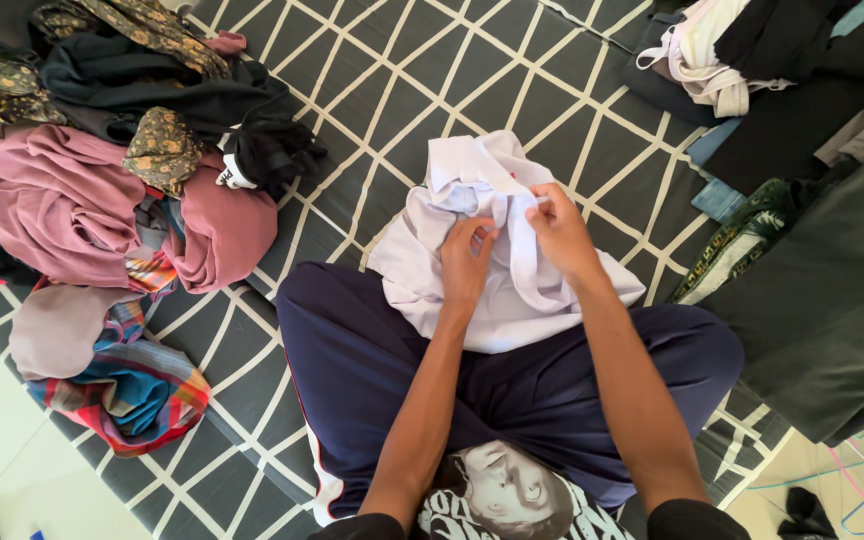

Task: The person folds several items of clothing on a bed, including a striped garment, a gray shirt, a pair of black leggings, and a white shirt. They smooth out the fabric by hand and fold each item into a compact rectangle before setting them aside.

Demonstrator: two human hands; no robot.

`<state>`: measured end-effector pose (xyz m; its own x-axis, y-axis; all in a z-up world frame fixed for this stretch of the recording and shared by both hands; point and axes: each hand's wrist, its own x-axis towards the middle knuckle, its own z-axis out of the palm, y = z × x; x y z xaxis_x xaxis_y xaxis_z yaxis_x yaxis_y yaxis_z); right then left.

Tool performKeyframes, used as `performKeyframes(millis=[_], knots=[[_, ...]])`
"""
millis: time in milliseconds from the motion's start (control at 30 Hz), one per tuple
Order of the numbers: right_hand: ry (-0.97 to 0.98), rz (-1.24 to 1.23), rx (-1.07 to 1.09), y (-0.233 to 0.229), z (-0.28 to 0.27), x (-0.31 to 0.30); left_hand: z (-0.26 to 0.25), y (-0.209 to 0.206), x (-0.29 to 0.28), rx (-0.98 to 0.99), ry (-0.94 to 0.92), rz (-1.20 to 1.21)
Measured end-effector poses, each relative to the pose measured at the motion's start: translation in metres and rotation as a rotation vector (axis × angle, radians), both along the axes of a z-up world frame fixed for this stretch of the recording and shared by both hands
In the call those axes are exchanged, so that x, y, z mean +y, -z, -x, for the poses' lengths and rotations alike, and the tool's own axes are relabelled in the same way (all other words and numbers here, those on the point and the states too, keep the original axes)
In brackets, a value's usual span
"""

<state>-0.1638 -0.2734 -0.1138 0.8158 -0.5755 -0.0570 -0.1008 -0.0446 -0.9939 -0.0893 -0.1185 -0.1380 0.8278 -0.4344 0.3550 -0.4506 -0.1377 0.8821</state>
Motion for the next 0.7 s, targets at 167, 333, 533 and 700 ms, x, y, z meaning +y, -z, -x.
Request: performKeyframes(millis=[167, 333, 533, 700], knots=[[0.049, 0.271, 0.192, 0.003, 0.018, -0.015, 0.000, 0.007, 0.009, -0.049, -0.050, -0.102], [0.161, 0.410, 0.304, -0.014, 0.023, -0.012, 0.004, 0.022, 0.015, -0.052, -0.046, -0.112], [-0.008, 0.126, 0.159, -0.008, 0.026, -0.020, 0.008, 0.024, 0.029, -0.033, -0.056, -0.109], [0.040, -0.031, -0.039, 0.013, 0.020, -0.027, 0.008, 0.004, 0.036, -0.014, 0.076, -0.112]])
